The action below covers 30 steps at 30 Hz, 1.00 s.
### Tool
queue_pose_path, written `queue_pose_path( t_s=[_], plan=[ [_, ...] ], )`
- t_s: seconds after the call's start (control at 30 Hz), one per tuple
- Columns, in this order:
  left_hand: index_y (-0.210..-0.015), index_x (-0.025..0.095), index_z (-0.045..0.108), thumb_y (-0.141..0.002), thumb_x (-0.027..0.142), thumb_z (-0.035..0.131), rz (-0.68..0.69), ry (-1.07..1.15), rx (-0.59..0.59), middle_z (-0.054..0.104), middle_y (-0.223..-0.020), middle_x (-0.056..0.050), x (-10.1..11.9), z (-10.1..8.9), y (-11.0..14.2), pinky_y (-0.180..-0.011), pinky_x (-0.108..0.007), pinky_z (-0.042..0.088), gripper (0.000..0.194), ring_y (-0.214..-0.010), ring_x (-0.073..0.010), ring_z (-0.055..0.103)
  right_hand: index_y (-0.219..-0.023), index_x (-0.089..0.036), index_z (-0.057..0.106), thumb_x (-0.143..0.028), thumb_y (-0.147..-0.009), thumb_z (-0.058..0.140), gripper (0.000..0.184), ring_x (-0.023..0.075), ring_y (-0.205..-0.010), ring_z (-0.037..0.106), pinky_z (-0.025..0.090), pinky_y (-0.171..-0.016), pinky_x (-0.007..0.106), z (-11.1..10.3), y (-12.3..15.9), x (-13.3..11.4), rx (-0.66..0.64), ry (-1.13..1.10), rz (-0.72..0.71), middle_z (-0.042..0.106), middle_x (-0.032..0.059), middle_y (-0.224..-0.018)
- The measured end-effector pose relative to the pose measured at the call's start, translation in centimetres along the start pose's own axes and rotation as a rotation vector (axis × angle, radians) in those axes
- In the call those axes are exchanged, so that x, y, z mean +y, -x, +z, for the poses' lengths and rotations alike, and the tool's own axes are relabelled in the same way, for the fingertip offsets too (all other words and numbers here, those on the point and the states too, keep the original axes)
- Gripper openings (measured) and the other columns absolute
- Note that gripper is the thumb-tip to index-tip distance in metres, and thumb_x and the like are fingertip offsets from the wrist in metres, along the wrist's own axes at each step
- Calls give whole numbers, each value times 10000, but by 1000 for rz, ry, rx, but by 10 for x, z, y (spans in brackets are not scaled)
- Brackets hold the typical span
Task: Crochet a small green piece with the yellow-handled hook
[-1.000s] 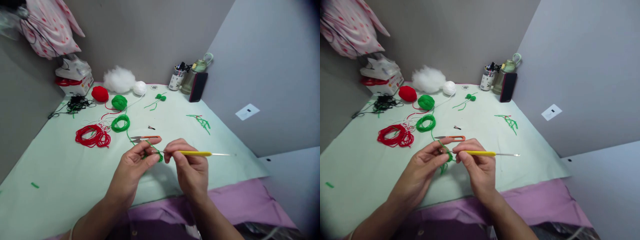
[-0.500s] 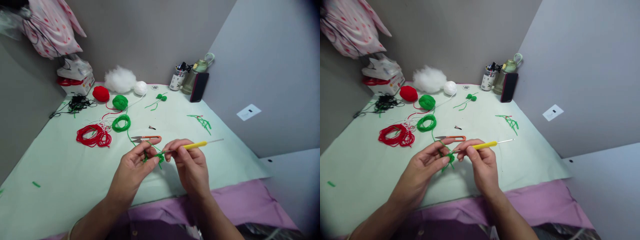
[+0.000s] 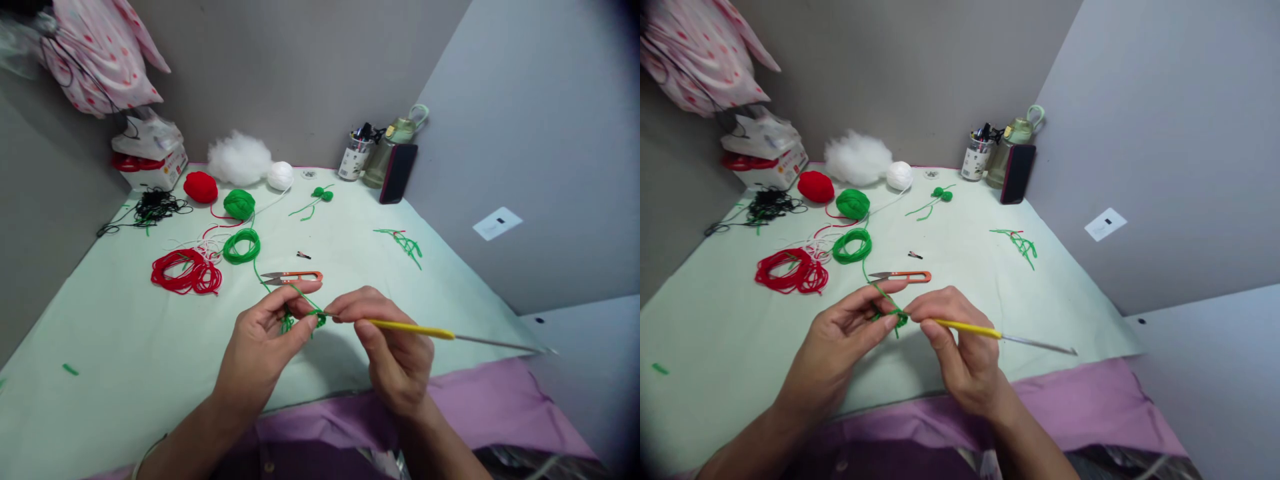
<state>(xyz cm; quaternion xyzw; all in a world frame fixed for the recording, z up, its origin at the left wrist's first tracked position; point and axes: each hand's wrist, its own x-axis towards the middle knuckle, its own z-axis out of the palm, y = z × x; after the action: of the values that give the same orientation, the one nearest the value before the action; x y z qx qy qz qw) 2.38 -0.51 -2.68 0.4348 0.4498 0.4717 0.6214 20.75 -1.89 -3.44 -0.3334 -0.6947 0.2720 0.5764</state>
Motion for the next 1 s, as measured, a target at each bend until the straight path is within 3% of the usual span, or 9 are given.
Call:
queue_pose_path(
  t_s=[0.17,0.4,0.73,0.87,1.0],
  plan=[
    [-1155,272,858,-844,241,844,27,-78,25,716,-828,9,0,1,1,-929,-310,552,313,-921,-197,706,-1110,-182,722,-133,-1079,534,196,192,-903,732,605,-779,330,0,-4,-6,-67,215,-185,791,106,-1019],
    [-892,259,817,-822,205,841,90,-112,56,830,-1070,-38,3,0,0,-1058,-352,534,92,-1177,-267,734,-1122,-220,716,-154,-1080,536,196,215,-862,747,623,-729,354,1,-5,-6,-88,240,-176,797,107,-997],
    [-812,254,773,-840,174,812,226,-165,117,840,-1094,-43,1,4,3,-1100,-392,505,92,-1135,-263,737,-1153,-223,717,-139,-1065,547,209,225,-874,777,648,-701,359,5,0,-3,-57,300,-215,808,124,-1012],
    [-727,239,719,-799,184,839,164,-116,115,838,-1160,-63,3,5,1,-1087,-399,520,150,-1161,-287,738,-1157,-233,743,-149,-1053,567,220,239,-891,782,653,-684,363,8,4,2,-14,327,-256,815,144,-1060],
    [-753,233,748,-826,242,859,89,-68,90,824,-1117,-69,3,3,1,-1045,-377,544,133,-1135,-281,736,-1145,-234,747,-147,-1059,567,218,221,-866,777,654,-721,362,7,2,2,-20,241,-197,821,121,-1035]
  ],
)
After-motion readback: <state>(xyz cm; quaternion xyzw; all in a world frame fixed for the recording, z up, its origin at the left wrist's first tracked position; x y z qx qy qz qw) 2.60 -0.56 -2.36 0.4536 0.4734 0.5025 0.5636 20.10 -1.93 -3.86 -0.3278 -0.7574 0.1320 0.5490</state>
